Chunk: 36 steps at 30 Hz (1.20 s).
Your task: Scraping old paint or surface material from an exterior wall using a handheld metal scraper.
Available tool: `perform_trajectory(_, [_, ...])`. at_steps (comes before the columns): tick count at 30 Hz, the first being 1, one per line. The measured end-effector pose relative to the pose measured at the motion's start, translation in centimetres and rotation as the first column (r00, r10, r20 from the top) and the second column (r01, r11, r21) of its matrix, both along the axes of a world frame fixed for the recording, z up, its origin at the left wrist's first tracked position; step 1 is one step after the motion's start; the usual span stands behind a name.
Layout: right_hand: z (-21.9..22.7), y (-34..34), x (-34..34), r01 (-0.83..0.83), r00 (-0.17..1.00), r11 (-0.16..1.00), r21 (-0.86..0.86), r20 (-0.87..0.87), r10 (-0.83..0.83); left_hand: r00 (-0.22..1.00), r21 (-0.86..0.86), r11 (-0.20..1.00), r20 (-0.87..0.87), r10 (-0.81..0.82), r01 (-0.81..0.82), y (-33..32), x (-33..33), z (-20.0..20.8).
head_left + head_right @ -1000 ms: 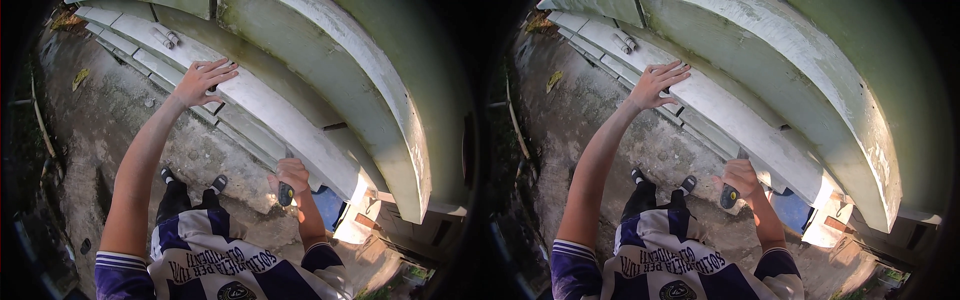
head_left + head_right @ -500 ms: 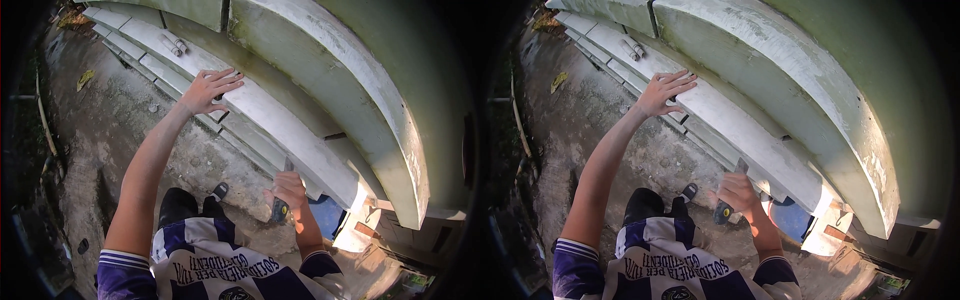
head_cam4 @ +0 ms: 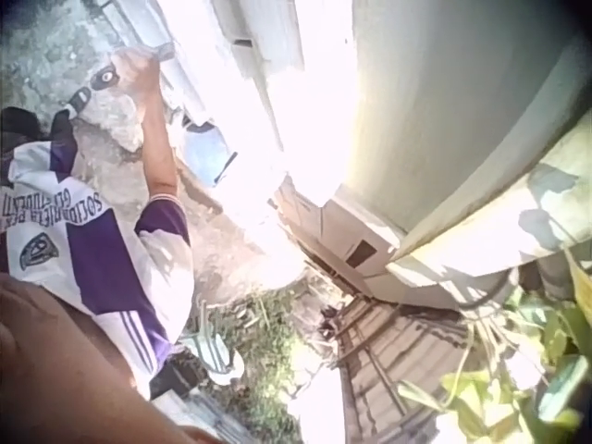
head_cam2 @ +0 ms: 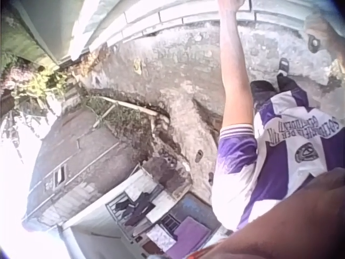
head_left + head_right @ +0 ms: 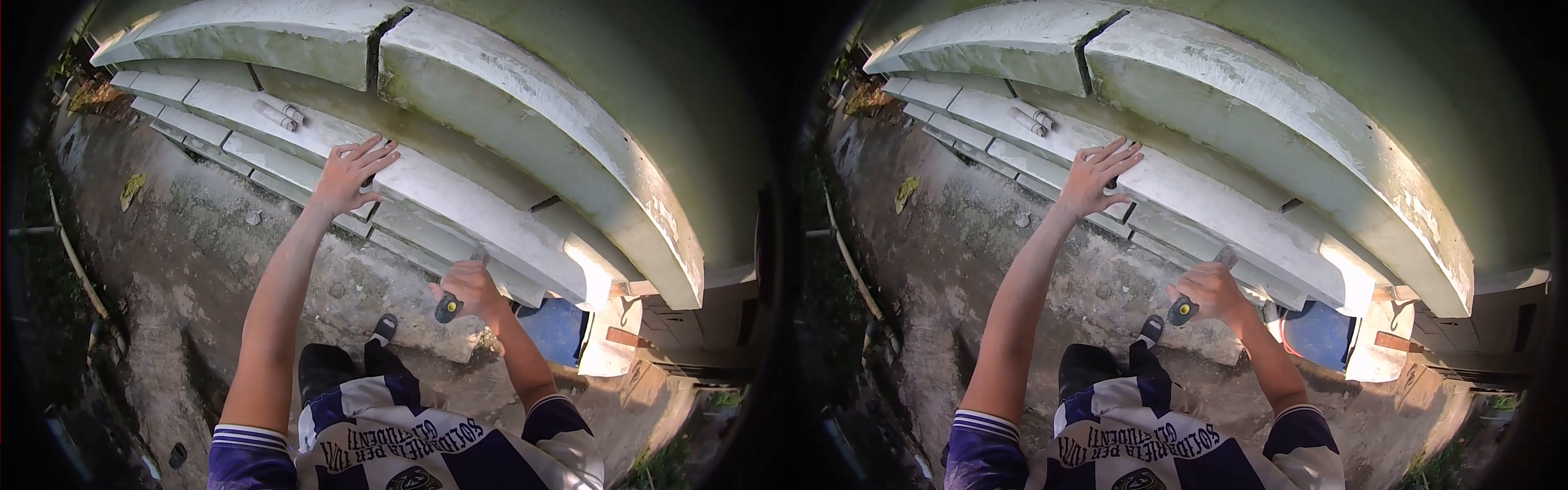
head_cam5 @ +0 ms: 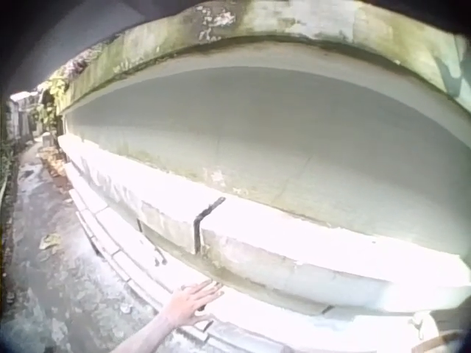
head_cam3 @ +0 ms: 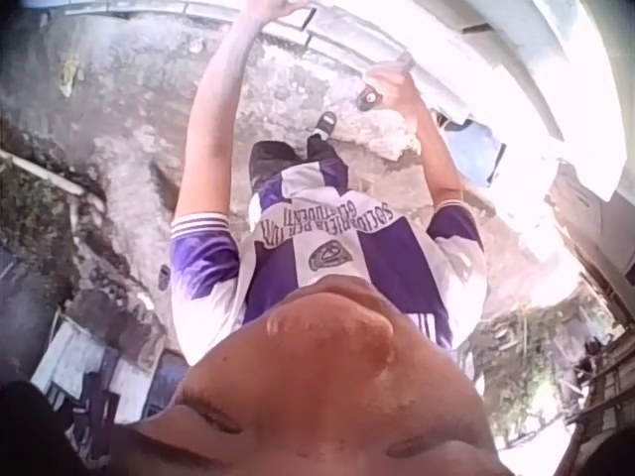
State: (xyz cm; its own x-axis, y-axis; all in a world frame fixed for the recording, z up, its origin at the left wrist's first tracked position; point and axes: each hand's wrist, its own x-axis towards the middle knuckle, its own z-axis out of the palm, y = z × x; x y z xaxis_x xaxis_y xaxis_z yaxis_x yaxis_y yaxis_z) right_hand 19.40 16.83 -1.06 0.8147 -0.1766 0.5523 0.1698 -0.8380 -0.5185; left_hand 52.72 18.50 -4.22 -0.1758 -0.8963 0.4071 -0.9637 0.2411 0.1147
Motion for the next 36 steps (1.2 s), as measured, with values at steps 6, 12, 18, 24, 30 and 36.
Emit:
perform_trajectory(6, [-5.8, 6.8, -2.2, 0.187, 0.943, 0.965, 0.184, -0.31, -0.124, 1.0, -0.005, 1.0, -0.022, -0.019, 0.019, 0.3, 0.3, -0.3])
perform_trajectory(12, [-8.1, 18.1, -4.1, 0.68, 0.731, 0.675, 0.287, -0.335, -0.594, 0.996, 0.011, 0.998, -0.059, -0.059, 0.06, 0.6, 0.2, 0.6])
perform_trajectory(18, [-11.3, 23.5, -5.7, 0.831, 0.527, 0.27, 0.486, -0.533, -0.662, 0.992, -0.037, 0.992, -0.047, -0.119, 0.117, -0.1, 0.9, 0.6])
perform_trajectory(24, [-7.2, 19.9, -4.9, 0.628, 0.6, 0.085, 0.773, -0.412, -0.686, 0.961, 0.06, 0.976, 0.173, -0.217, 0.209, -2.2, 2.1, 2.3])
perform_trajectory(30, [-0.7, 10.4, -0.9, 0.031, 0.31, 0.415, 0.909, 0.386, -0.869, 0.902, 0.141, 0.905, 0.115, -0.416, 0.4, -4.1, 4.2, 2.1])
perform_trajectory(36, [2.0, 4.9, -0.3, 0.268, 0.461, 0.731, 0.628, 0.583, -0.67, 0.889, 0.147, 0.896, 0.136, -0.437, 0.418, -3.9, 4.1, 2.7])
